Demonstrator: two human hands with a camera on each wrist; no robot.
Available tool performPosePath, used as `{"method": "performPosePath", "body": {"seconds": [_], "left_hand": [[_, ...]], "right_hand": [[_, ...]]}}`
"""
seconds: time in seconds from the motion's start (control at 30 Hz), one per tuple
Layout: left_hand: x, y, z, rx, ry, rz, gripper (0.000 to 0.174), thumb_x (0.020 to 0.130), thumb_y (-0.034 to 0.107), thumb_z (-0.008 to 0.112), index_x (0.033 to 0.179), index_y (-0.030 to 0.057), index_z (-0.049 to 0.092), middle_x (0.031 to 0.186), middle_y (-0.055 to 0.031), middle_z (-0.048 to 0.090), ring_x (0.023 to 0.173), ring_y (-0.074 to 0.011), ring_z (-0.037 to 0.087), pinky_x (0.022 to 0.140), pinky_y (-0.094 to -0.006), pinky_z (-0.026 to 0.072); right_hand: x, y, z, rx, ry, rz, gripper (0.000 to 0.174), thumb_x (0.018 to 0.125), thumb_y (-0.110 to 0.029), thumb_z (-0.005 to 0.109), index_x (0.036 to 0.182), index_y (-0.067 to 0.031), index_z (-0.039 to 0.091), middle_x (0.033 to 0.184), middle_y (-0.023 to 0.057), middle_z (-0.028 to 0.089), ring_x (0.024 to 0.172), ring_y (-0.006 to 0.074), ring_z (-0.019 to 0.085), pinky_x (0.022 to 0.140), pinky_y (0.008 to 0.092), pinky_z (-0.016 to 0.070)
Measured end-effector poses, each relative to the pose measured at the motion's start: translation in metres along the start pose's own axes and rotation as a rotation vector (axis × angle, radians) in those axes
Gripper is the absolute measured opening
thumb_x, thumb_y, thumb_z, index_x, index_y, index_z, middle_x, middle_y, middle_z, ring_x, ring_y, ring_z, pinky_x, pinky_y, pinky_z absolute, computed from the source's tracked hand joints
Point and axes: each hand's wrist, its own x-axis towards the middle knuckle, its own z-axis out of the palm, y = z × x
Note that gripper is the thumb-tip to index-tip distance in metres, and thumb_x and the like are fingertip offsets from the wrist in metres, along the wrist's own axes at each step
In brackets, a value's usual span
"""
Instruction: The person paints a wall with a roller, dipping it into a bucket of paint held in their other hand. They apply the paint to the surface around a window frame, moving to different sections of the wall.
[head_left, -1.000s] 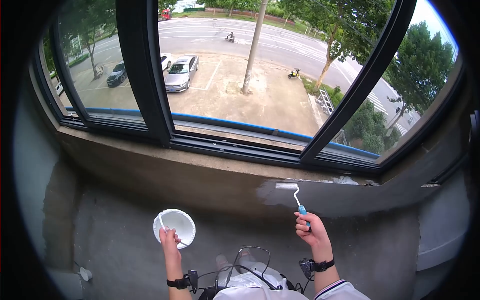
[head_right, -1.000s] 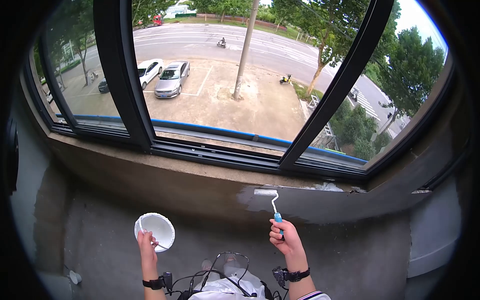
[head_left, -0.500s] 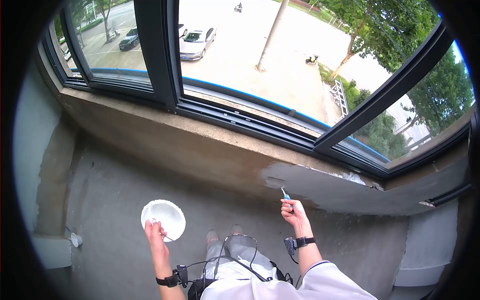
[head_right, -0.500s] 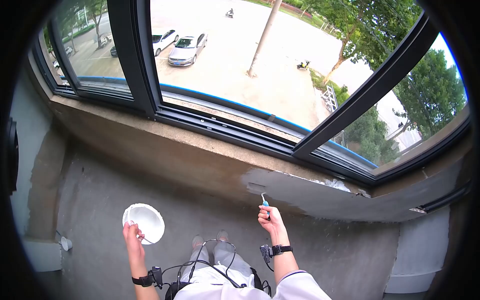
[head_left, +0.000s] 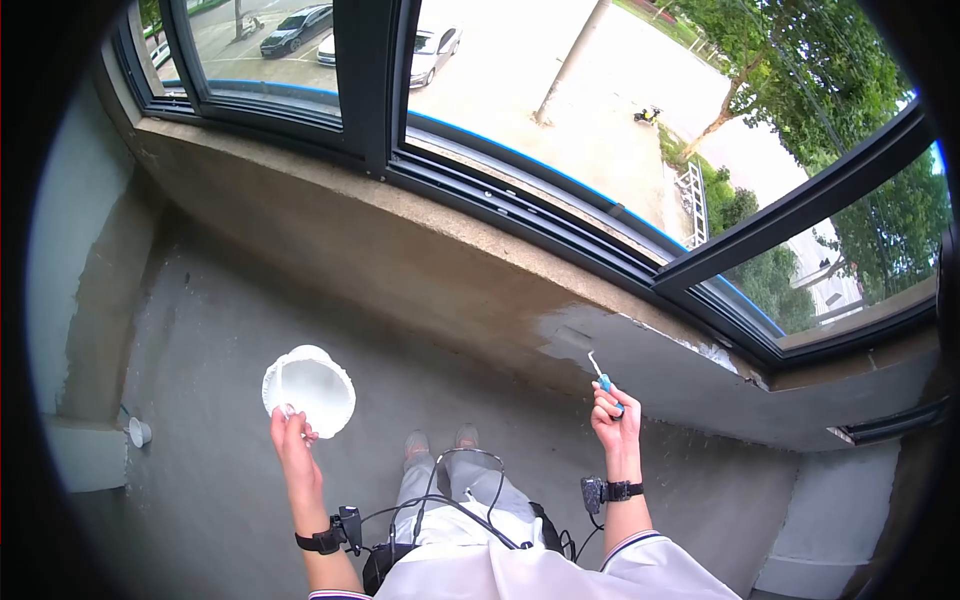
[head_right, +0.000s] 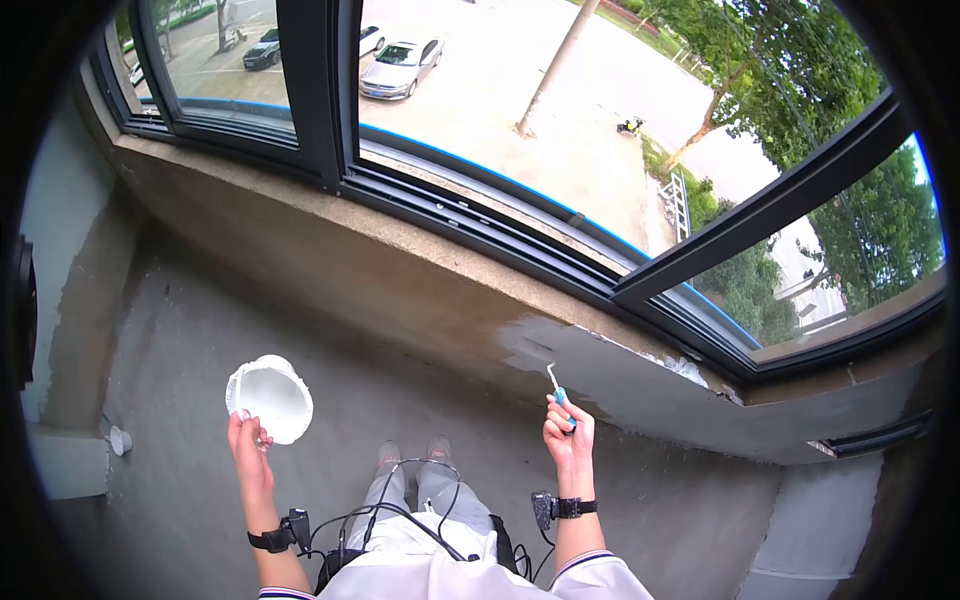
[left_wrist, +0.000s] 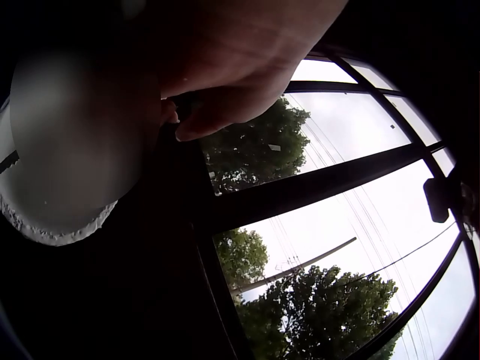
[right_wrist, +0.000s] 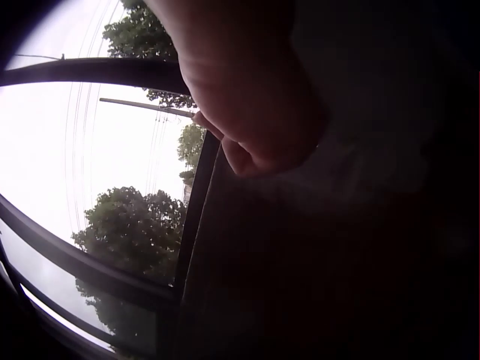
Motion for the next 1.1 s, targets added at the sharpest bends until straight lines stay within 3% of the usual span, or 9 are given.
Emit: {"method": "performPosePath", "body": {"seconds": [0.13, 0.23, 0.33, 0.43, 0.53, 0.7, 0.8, 1.0, 1.1], "left_hand": [[-0.012, 0.002, -0.014, 0.022, 0.047, 0.0, 0.01, 0.089, 0.01, 0.053, 0.099, 0.009, 0.053, 0.084, 0.0039, 0.047, 0.071, -0.0041, 0.042, 0.065, -0.0233, 0.0354], [-0.021, 0.003, -0.021, 0.101, 0.017, 0.027, 0.003, 0.089, 0.011, 0.052, 0.091, 0.0114, 0.052, 0.08, 0.0056, 0.045, 0.066, -0.0038, 0.04, 0.061, -0.0217, 0.034], [-0.016, -0.008, -0.025, 0.117, 0.011, -0.017, 0.002, 0.089, 0.011, 0.052, 0.09, 0.0111, 0.052, 0.079, 0.0056, 0.045, 0.065, -0.0036, 0.038, 0.06, -0.0214, 0.0331], [-0.012, -0.015, -0.02, 0.086, 0.009, -0.059, 0.003, 0.089, 0.011, 0.052, 0.092, 0.011, 0.052, 0.078, 0.0056, 0.045, 0.066, -0.0032, 0.039, 0.06, -0.0214, 0.0335], [-0.011, -0.017, -0.007, 0.016, -0.024, -0.08, 0.01, 0.088, 0.009, 0.053, 0.098, 0.0087, 0.052, 0.084, 0.005, 0.045, 0.07, -0.0043, 0.036, 0.064, -0.0223, 0.0324], [-0.01, -0.015, -0.009, -0.021, -0.028, -0.006, 0.01, 0.088, 0.008, 0.051, 0.098, 0.0088, 0.053, 0.078, 0.0048, 0.046, 0.067, -0.0042, 0.041, 0.062, -0.0222, 0.0347], [-0.012, -0.012, -0.015, -0.049, -0.027, -0.025, 0.009, 0.089, 0.007, 0.052, 0.098, 0.007, 0.054, 0.083, 0.0047, 0.046, 0.068, -0.0045, 0.036, 0.065, -0.022, 0.0328], [-0.016, -0.007, -0.018, -0.037, 0.046, -0.074, 0.006, 0.09, 0.012, 0.052, 0.092, 0.0078, 0.056, 0.074, 0.0056, 0.044, 0.067, -0.0046, 0.037, 0.064, -0.0225, 0.0318], [-0.019, -0.009, -0.027, -0.008, 0.047, -0.062, 0.008, 0.09, 0.014, 0.053, 0.094, 0.0084, 0.056, 0.075, 0.0052, 0.045, 0.068, -0.0048, 0.039, 0.064, -0.0229, 0.0334]], "right_hand": [[0.072, 0.01, -0.041, -0.068, 0.097, 0.12, 0.014, 0.093, -0.004, 0.051, 0.1, 0.0083, 0.049, 0.062, -0.0026, 0.038, 0.044, 0.0052, 0.032, 0.039, 0.0218, 0.0218], [0.082, 0.018, -0.049, -0.103, 0.148, 0.114, 0.014, 0.093, -0.005, 0.051, 0.1, 0.0079, 0.05, 0.063, -0.0021, 0.039, 0.045, 0.0054, 0.032, 0.039, 0.0225, 0.0218], [0.043, 0.017, -0.029, -0.131, 0.052, 0.092, 0.016, 0.094, -0.005, 0.05, 0.103, 0.0086, 0.051, 0.064, -0.0021, 0.038, 0.045, 0.0052, 0.032, 0.039, 0.0224, 0.022], [-0.019, 0.006, 0.012, -0.092, -0.052, 0.044, 0.026, 0.096, -0.007, 0.047, 0.114, 0.0114, 0.049, 0.065, -0.0022, 0.038, 0.045, 0.0047, 0.033, 0.04, 0.0221, 0.0225], [-0.078, -0.002, 0.047, -0.137, -0.119, -0.016, 0.03, 0.096, -0.007, 0.045, 0.119, 0.0125, 0.046, 0.066, -0.0021, 0.039, 0.043, 0.0037, 0.035, 0.04, 0.0218, 0.0232], [-0.093, -0.007, 0.055, -0.134, -0.101, -0.062, 0.033, 0.095, -0.005, 0.042, 0.121, 0.0144, 0.044, 0.066, -0.002, 0.039, 0.04, 0.0021, 0.033, 0.04, 0.0207, 0.0219], [-0.063, -0.016, 0.046, -0.068, -0.1, -0.011, 0.033, 0.094, -0.005, 0.042, 0.12, 0.0166, 0.043, 0.066, -0.0019, 0.039, 0.041, 0.0021, 0.033, 0.04, 0.0205, 0.0218], [0.073, 0.021, -0.019, -0.028, 0.056, 0.129, 0.024, 0.09, 0.0, 0.049, 0.108, 0.016, 0.047, 0.064, -0.0026, 0.038, 0.044, 0.0035, 0.032, 0.041, 0.0213, 0.0218], [0.096, 0.039, -0.032, -0.052, 0.106, 0.132, 0.024, 0.09, -0.001, 0.05, 0.107, 0.0152, 0.048, 0.064, -0.0029, 0.038, 0.044, 0.0036, 0.033, 0.041, 0.0216, 0.0222]]}}
